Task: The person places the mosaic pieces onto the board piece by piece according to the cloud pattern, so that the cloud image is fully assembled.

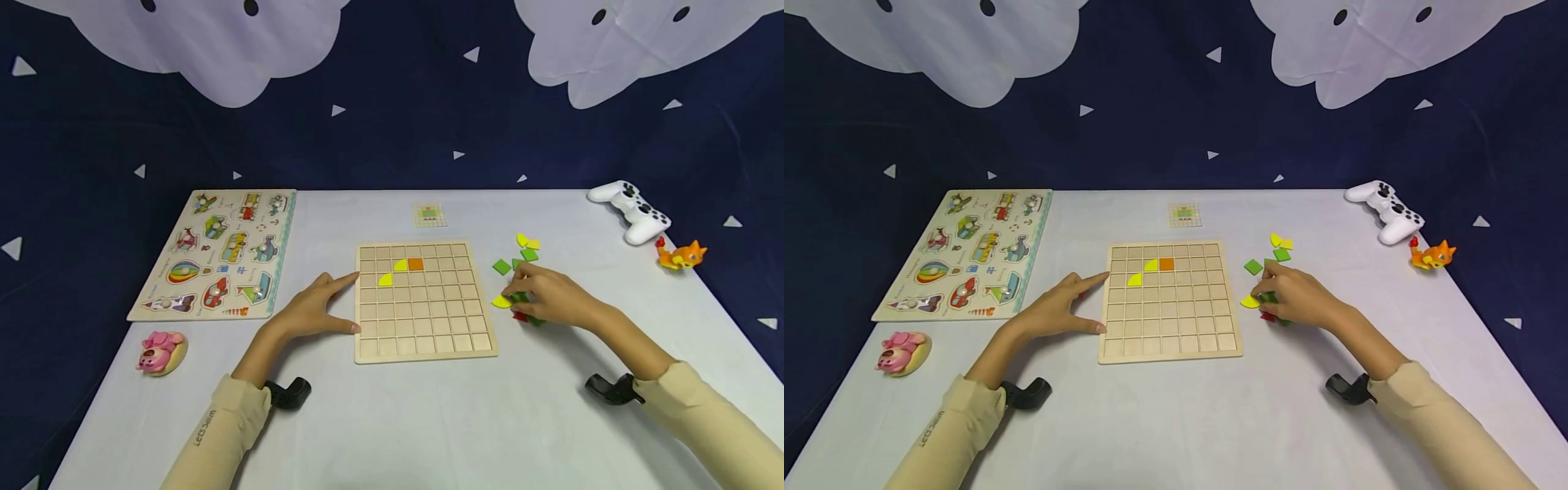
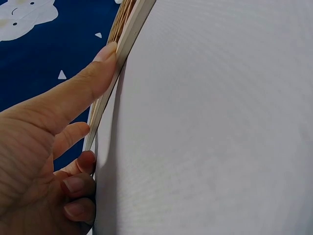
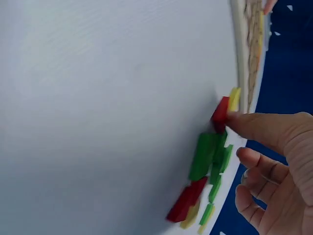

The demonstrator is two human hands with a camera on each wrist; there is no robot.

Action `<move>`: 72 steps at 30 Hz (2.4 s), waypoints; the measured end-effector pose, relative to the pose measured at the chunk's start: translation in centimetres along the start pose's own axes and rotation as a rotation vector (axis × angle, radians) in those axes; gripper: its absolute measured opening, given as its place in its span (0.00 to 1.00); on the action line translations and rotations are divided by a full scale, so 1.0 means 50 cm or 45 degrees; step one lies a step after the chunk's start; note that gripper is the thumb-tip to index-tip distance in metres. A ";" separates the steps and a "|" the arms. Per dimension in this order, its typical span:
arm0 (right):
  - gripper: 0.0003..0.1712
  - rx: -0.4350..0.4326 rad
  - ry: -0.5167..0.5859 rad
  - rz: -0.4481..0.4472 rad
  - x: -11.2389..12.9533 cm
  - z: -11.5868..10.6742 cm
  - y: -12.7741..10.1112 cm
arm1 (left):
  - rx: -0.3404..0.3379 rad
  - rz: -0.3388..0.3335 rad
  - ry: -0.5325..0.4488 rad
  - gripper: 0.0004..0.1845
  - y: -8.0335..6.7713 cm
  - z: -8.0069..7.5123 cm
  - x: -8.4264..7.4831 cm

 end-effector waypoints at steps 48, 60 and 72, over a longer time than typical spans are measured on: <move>0.10 -0.193 0.137 -0.133 0.066 -0.005 0.077 | 0.003 -0.003 -0.036 0.56 -0.004 -0.002 -0.003; 0.10 -0.155 0.138 -0.251 0.152 0.006 0.155 | 0.005 -0.006 -0.045 0.55 -0.001 0.000 -0.002; 0.10 -0.147 0.092 -0.333 0.207 0.013 0.204 | 0.003 0.002 -0.032 0.55 0.000 0.000 -0.004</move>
Point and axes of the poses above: each hand's wrist, its own y-axis towards the middle knuckle, its own z-axis out of the palm, x = y × z, the point moved 8 cm from there along y, towards the middle knuckle, and after that the axes turned 11 degrees about x, right-handed, at the moved point
